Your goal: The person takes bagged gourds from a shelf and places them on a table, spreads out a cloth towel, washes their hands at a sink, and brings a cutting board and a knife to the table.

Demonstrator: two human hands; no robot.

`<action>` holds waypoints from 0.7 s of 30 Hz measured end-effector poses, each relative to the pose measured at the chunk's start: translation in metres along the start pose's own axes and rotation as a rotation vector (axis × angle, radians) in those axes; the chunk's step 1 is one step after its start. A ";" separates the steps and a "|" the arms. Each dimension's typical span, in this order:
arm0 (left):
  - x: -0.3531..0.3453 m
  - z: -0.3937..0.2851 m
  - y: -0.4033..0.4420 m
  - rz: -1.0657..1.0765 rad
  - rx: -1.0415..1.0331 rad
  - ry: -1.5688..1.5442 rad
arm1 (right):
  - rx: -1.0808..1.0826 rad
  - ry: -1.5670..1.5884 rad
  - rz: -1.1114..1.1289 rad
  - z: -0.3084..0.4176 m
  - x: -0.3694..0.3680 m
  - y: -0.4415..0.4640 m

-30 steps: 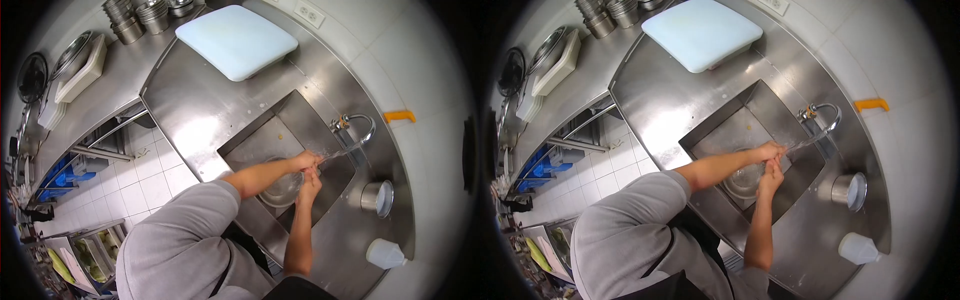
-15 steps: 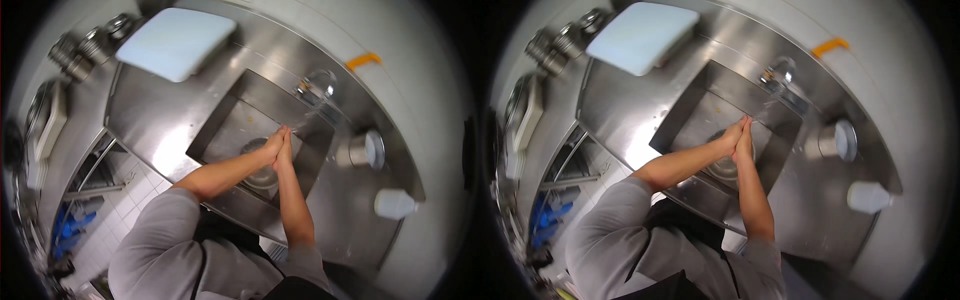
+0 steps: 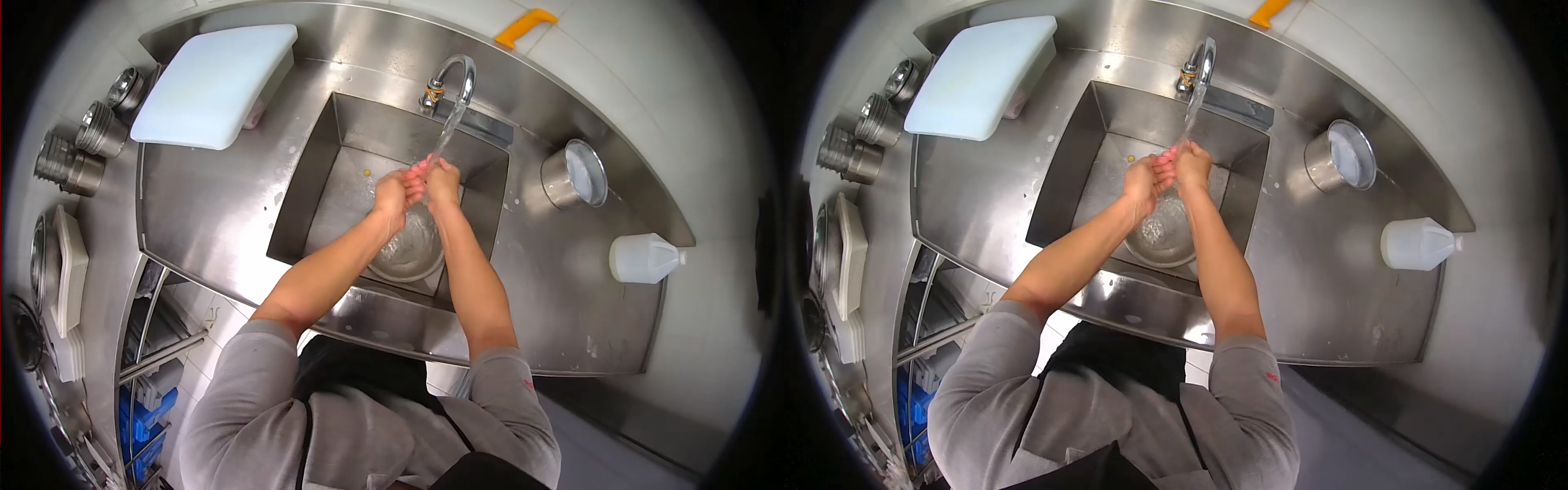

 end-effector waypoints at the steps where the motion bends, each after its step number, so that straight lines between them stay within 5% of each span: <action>1: 0.007 0.008 0.008 -0.099 0.006 -0.016 | 0.077 -0.091 -0.083 0.000 0.001 0.001; 8: -0.001 0.043 0.038 -0.103 0.002 0.047 | 0.176 -0.213 0.080 0.015 0.010 -0.025; 15: -0.017 0.016 0.019 -0.046 0.087 0.184 | 0.261 -0.742 -0.192 0.063 0.032 -0.018; 21: -0.019 0.013 0.022 0.052 -0.040 0.072 | 0.548 -0.673 -0.218 0.108 0.004 0.013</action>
Point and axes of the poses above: each hand's wrist, its own y-axis towards the middle knuckle, its own x-axis out of the back of the hand, z = x × y, the point moved 6 cm from there along y, towards the middle knuckle, and after that the axes turned 14 degrees about -x, right-handed, at the moved point
